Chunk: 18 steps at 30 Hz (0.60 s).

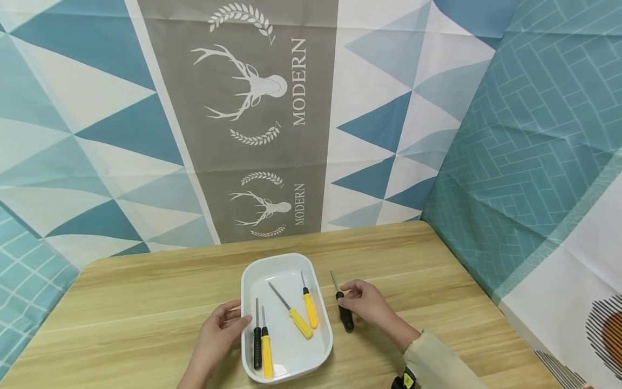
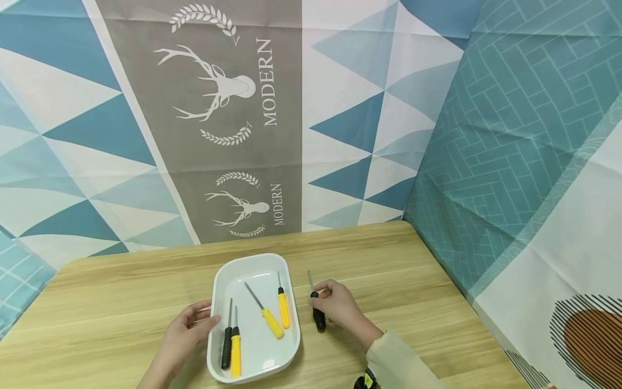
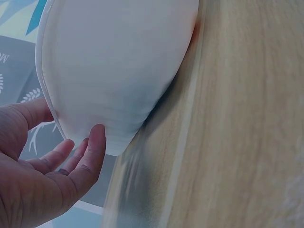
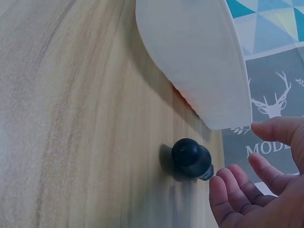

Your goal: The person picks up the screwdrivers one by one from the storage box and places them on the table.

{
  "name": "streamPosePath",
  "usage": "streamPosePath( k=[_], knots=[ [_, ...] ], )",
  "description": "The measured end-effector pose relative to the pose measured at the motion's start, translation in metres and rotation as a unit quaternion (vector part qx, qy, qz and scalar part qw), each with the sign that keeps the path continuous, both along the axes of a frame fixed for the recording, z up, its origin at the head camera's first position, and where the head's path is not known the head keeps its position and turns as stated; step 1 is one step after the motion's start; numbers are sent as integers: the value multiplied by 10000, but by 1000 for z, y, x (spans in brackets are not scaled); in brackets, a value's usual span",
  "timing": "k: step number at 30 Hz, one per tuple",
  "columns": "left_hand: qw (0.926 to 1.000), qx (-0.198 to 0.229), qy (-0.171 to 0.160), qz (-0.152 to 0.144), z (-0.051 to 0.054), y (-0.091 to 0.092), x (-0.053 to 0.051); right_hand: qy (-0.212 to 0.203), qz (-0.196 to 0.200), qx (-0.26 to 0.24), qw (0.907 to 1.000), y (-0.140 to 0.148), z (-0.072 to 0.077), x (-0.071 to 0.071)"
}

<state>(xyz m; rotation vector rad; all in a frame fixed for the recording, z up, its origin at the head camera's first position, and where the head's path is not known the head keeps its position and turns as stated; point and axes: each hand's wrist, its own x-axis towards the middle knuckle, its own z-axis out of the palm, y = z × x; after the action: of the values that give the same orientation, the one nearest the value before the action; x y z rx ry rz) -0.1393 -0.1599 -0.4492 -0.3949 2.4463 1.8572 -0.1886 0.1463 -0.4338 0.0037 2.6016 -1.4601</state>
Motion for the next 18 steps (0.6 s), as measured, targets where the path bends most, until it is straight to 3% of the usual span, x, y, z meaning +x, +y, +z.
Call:
streamPosePath(
  k=[18],
  knots=[
    [10000, 15, -47, 12, 2, 1, 0, 121, 442, -187, 9988, -5, 12, 4]
  ],
)
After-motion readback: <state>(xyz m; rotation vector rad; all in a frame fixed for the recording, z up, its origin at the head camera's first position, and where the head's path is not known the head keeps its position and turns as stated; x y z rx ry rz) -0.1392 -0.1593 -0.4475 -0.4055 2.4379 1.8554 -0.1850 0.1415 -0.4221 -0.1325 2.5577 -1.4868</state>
